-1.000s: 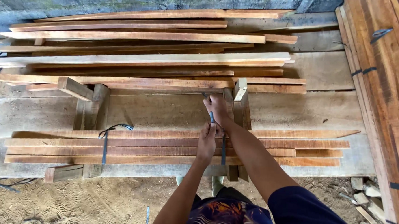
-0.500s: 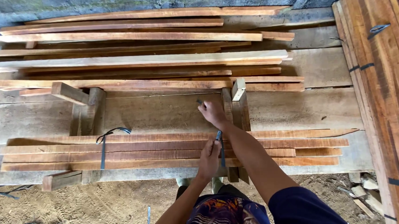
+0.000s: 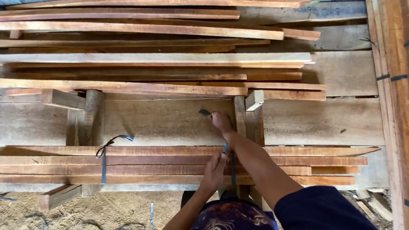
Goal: Bundling wooden planks together using plastic strips and tying them manually.
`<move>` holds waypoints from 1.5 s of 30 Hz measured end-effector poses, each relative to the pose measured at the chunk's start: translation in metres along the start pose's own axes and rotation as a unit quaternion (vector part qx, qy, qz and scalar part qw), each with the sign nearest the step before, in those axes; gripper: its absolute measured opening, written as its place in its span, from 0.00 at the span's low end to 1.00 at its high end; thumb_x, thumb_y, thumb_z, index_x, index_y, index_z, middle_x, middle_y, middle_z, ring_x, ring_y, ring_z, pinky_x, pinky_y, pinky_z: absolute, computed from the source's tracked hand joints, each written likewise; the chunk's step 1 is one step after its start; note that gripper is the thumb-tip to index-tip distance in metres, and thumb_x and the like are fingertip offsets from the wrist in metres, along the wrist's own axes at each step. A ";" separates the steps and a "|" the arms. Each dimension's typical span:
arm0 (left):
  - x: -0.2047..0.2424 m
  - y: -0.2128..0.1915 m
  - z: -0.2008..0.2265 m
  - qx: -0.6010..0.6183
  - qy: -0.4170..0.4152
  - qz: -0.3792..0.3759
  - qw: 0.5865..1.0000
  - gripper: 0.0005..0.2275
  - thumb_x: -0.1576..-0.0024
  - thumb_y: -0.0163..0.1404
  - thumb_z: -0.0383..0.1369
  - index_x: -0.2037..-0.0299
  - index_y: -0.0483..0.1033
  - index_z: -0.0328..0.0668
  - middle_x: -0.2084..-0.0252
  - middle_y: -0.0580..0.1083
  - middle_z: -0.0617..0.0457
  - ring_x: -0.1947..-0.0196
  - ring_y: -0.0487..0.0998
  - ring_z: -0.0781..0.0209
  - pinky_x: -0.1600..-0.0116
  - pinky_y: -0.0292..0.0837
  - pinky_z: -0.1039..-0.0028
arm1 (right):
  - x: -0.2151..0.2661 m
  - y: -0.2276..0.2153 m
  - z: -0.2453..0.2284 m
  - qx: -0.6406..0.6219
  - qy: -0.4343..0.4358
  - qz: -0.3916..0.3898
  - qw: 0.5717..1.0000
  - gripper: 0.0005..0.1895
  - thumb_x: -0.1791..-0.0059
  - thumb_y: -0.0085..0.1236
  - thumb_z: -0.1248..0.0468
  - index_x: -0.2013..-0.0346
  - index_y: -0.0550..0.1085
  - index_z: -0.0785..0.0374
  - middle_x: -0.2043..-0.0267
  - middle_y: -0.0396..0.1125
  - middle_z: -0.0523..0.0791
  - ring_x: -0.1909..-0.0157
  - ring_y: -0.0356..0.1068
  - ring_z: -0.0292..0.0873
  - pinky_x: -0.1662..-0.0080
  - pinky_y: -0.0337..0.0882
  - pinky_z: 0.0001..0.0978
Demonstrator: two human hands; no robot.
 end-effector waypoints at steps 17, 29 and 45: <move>0.012 -0.004 -0.038 -0.480 0.297 0.019 0.825 0.11 0.38 0.55 0.37 0.47 0.74 0.49 0.49 0.71 0.52 0.48 0.73 0.46 0.48 0.68 0.60 | 0.050 -0.093 0.013 -0.052 0.145 -0.367 0.917 0.17 0.51 0.58 0.64 0.52 0.76 0.75 0.55 0.73 0.59 0.51 0.75 0.61 0.52 0.73 0.49; -0.021 0.018 -0.026 -0.130 0.115 0.066 0.983 0.12 0.27 0.37 0.35 0.47 0.74 0.40 0.57 0.82 0.47 0.83 0.65 0.70 0.72 0.63 0.69 | 0.105 -0.152 -0.006 -0.600 0.358 0.021 0.715 0.13 0.52 0.52 0.60 0.79 0.66 0.60 0.79 0.58 0.43 0.80 0.61 0.38 0.77 0.61 0.27; -0.017 0.008 -0.039 -0.068 0.141 0.062 0.986 0.14 0.26 0.32 0.33 0.61 0.69 0.41 0.77 0.66 0.52 0.76 0.65 0.67 0.60 0.70 0.68 | 0.064 -0.162 -0.051 -0.540 0.324 0.164 0.759 0.21 0.52 0.52 0.63 0.80 0.49 0.47 0.85 0.38 0.34 0.84 0.34 0.35 0.79 0.45 0.36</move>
Point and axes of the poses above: each hand's wrist, its own x-axis away from the middle knuckle, its own y-axis out of the palm, z = x × y, the point moved 5 cm from there along -x, towards the middle knuckle
